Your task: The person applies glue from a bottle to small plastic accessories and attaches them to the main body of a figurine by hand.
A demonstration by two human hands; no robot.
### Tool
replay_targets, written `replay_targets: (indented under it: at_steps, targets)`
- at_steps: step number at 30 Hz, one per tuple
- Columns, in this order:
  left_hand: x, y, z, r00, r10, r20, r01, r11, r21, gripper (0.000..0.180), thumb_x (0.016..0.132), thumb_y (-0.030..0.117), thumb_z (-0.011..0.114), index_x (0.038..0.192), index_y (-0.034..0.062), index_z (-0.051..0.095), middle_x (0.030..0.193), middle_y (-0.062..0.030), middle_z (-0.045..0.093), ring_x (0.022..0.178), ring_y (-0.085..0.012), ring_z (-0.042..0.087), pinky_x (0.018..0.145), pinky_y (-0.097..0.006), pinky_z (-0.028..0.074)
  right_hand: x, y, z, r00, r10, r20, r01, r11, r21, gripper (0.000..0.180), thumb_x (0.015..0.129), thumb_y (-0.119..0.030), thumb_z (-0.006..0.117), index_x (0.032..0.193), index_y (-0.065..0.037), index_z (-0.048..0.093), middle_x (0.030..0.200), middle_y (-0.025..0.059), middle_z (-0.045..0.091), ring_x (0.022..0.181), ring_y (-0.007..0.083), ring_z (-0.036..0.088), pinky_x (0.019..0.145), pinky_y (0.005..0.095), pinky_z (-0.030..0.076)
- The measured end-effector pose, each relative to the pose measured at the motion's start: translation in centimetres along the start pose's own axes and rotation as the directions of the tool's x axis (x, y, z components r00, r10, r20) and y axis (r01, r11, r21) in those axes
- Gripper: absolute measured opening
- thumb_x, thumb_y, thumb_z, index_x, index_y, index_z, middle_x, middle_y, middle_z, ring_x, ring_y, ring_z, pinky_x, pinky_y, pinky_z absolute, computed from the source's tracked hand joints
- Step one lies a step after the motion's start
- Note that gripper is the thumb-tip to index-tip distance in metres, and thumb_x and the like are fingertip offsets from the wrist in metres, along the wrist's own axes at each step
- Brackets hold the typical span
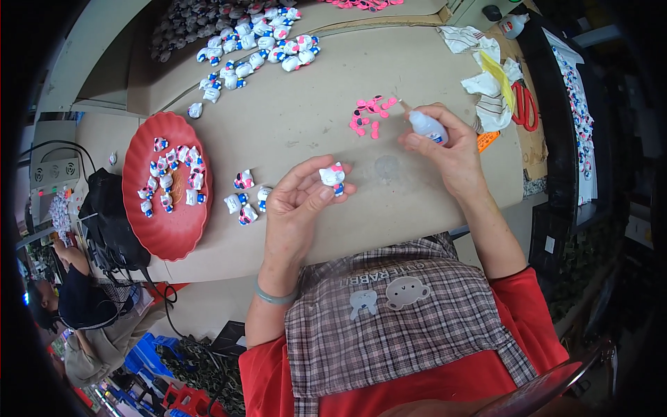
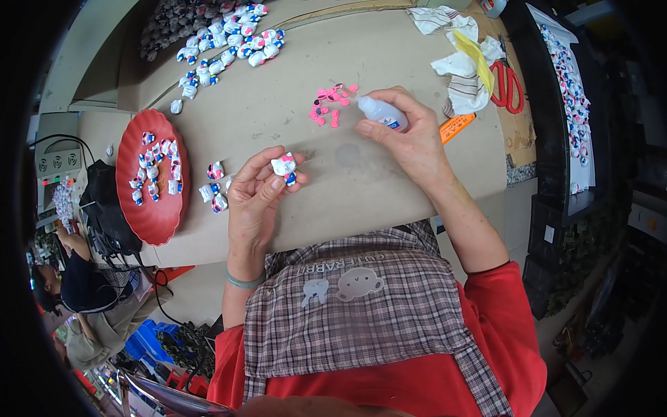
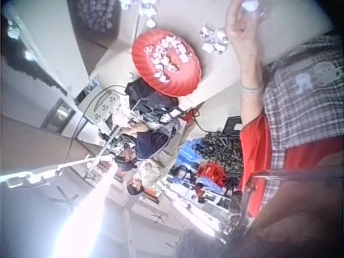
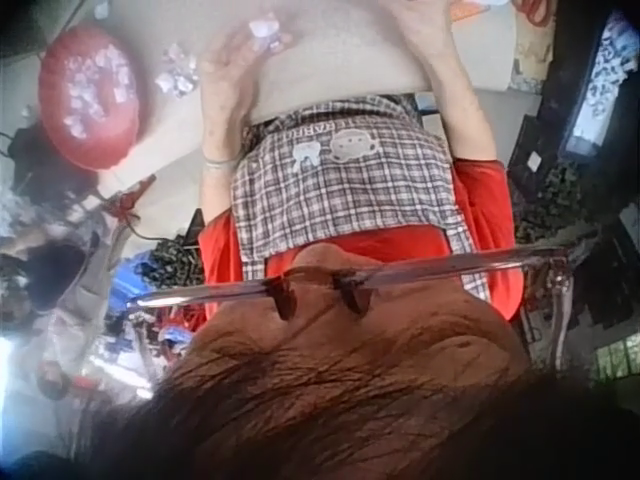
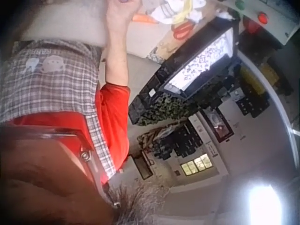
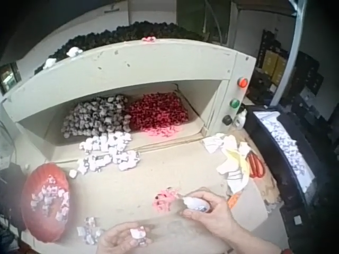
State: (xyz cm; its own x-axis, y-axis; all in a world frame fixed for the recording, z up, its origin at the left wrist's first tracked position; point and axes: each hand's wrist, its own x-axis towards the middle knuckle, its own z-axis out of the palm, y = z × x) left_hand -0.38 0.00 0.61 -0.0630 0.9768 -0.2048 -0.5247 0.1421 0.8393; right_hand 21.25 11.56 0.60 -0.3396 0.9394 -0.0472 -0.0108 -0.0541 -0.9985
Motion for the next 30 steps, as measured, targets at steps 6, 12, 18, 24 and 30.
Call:
replay_targets:
  at_steps: [6,12,18,24,30]
  targets:
    - [-0.3,0.0,-0.1,1.000,-0.012,-0.002,0.012,1.000,0.010,0.034,0.086,0.001,0.060,0.120,-0.0027,0.054,0.111,-0.0190,0.063,0.094,-0.0234,0.066,0.082,-0.030,0.053,0.6,-1.9,1.6,0.978,-0.152,0.142,0.209,0.730,-0.650,0.021,0.074,-0.009,0.073,0.086,-0.003,0.057,0.075,0.0096,0.059,0.072,0.0229,0.062,0.063,0.0324,0.048]
    - [-0.4,0.0,-0.3,1.000,-0.012,0.009,0.012,1.000,-0.001,0.033,0.087,0.002,0.060,0.119,-0.0024,0.054,0.111,-0.0179,0.063,0.094,-0.0229,0.066,0.082,-0.030,0.053,2.2,-1.7,1.4,0.902,-0.271,0.335,0.430,0.611,-0.665,0.023,0.072,-0.003,0.068,0.094,-0.003,0.062,0.087,0.0106,0.058,0.077,0.0281,0.061,0.068,0.0372,0.049]
    - [-0.5,-0.1,-0.4,1.000,-0.026,0.004,0.026,1.000,0.004,0.036,0.086,-0.001,0.060,0.121,-0.0029,0.053,0.113,-0.0226,0.061,0.093,-0.0252,0.065,0.079,-0.031,0.054,2.8,-1.1,1.7,0.885,-0.216,0.413,0.454,0.602,-0.657,0.023,0.071,-0.001,0.067,0.094,-0.005,0.066,0.090,0.0097,0.056,0.082,0.0279,0.061,0.070,0.0375,0.049]
    - [-0.5,-0.2,-0.3,0.999,-0.031,0.008,0.031,1.000,0.003,0.036,0.086,0.000,0.060,0.121,-0.0030,0.052,0.113,-0.0220,0.061,0.093,-0.0247,0.065,0.079,-0.031,0.054,3.3,-0.9,1.6,0.843,-0.308,0.442,0.530,0.615,-0.584,0.017,0.076,-0.002,0.066,0.093,-0.004,0.064,0.085,0.0075,0.060,0.074,0.0231,0.063,0.067,0.0332,0.051]
    - [-0.5,0.0,0.0,0.999,-0.033,0.003,0.033,0.999,0.011,0.036,0.086,0.001,0.060,0.122,-0.0028,0.052,0.113,-0.0217,0.061,0.093,-0.0242,0.065,0.079,-0.031,0.054,1.7,-2.1,1.5,0.889,0.280,0.362,-0.297,0.955,-0.008,0.011,0.085,-0.005,0.062,0.094,0.002,0.064,0.087,0.0078,0.066,0.061,0.0097,0.060,0.058,0.0226,0.050]
